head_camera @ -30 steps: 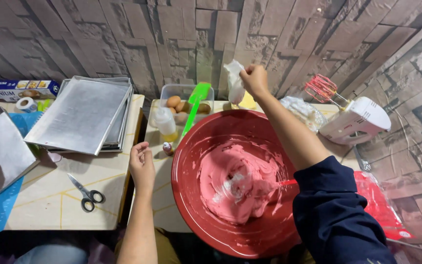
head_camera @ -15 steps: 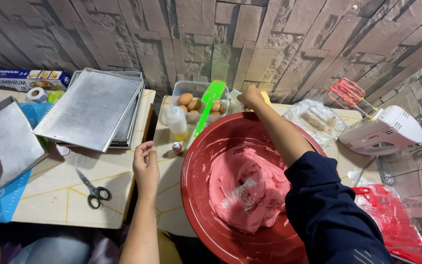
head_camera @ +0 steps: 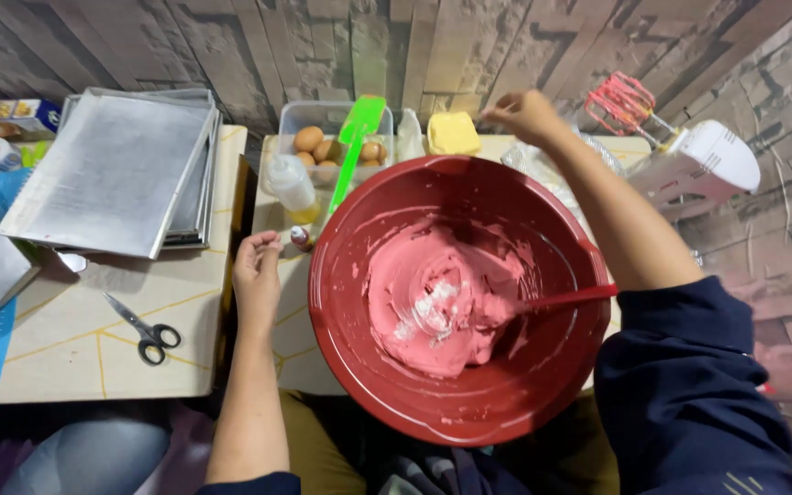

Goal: Mixing pink dough or batter in a large red bowl using a spatula and adding powdered ingredients by hand.

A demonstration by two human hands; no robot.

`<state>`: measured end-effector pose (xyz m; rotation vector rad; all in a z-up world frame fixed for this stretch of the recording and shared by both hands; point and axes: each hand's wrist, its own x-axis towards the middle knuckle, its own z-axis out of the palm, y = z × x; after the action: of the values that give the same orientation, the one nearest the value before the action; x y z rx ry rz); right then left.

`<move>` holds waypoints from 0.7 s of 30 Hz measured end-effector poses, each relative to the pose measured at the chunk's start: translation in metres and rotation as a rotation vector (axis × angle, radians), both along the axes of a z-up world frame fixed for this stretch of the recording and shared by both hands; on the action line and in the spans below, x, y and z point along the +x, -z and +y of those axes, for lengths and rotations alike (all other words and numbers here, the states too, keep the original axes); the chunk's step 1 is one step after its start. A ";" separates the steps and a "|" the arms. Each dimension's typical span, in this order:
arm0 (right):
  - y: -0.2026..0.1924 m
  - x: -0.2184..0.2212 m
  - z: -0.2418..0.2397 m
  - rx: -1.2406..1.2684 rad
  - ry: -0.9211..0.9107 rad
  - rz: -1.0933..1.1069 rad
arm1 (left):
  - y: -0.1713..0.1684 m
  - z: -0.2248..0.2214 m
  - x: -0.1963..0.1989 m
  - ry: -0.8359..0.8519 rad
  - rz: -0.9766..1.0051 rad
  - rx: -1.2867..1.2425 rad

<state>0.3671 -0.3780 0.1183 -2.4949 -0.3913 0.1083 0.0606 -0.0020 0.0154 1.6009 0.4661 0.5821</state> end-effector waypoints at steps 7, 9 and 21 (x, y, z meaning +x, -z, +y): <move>-0.036 -0.120 -0.111 0.011 -0.109 -0.093 | -0.006 -0.008 -0.003 0.198 0.146 -0.171; -0.032 -0.158 -0.125 -0.168 -0.117 -0.104 | -0.008 -0.011 -0.004 0.258 0.164 -0.207; -0.010 -0.289 -0.155 -0.789 -0.189 -0.416 | -0.032 -0.035 -0.012 0.226 0.297 -0.299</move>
<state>0.0782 -0.5331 0.1280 -3.2538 -0.8980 -0.2331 0.0488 -0.0371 0.0476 1.4298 0.5553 0.0953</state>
